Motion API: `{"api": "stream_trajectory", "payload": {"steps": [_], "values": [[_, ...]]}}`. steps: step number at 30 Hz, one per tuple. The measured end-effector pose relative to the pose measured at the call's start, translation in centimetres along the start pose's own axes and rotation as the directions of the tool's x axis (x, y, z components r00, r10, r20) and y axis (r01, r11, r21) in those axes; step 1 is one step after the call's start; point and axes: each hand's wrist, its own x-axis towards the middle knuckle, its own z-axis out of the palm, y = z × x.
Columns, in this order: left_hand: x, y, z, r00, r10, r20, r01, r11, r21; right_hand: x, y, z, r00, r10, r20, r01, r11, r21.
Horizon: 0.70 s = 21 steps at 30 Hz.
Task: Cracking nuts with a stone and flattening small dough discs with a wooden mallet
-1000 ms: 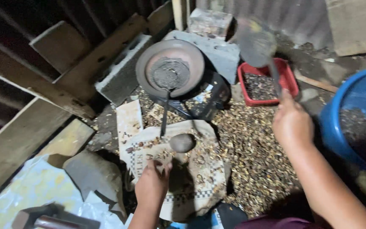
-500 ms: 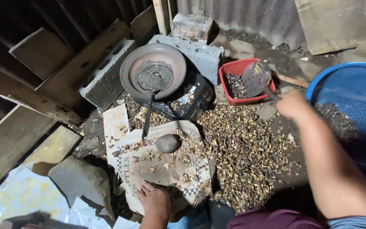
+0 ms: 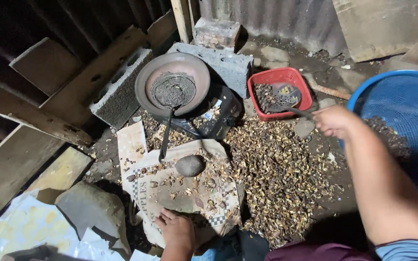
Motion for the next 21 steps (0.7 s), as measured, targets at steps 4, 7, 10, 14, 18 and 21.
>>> {"api": "stream_trajectory", "payload": {"steps": [4,7,10,14,18,21], "values": [[0.6,-0.4,2.6,0.995,0.027,-0.094,-0.026,1.0,0.006,-2.3,-1.2,1.9,0.999,0.026,-0.044,-0.021,0.994,0.112],[1.3,-0.3,2.6,0.987,0.036,-0.157,-0.039,0.999,-0.013,1.4,1.1,1.5,0.998,0.045,-0.037,-0.038,0.983,0.177],[1.5,-0.6,3.3,0.982,0.023,-0.186,-0.028,0.999,-0.026,0.5,2.8,2.2,1.0,0.02,-0.004,-0.018,0.96,0.279],[2.2,-0.5,4.5,0.972,0.019,-0.235,-0.029,0.999,-0.039,-1.9,2.2,3.1,0.998,-0.001,-0.064,0.024,0.936,0.35],[1.8,-0.9,5.0,0.966,0.042,-0.255,-0.047,0.999,-0.013,-0.5,4.4,2.7,0.993,0.007,-0.118,0.043,0.908,0.416],[1.8,-0.8,3.7,0.971,0.069,-0.23,-0.064,0.998,0.029,-1.1,3.3,3.5,0.998,0.019,-0.058,0.009,0.899,0.437]]}}
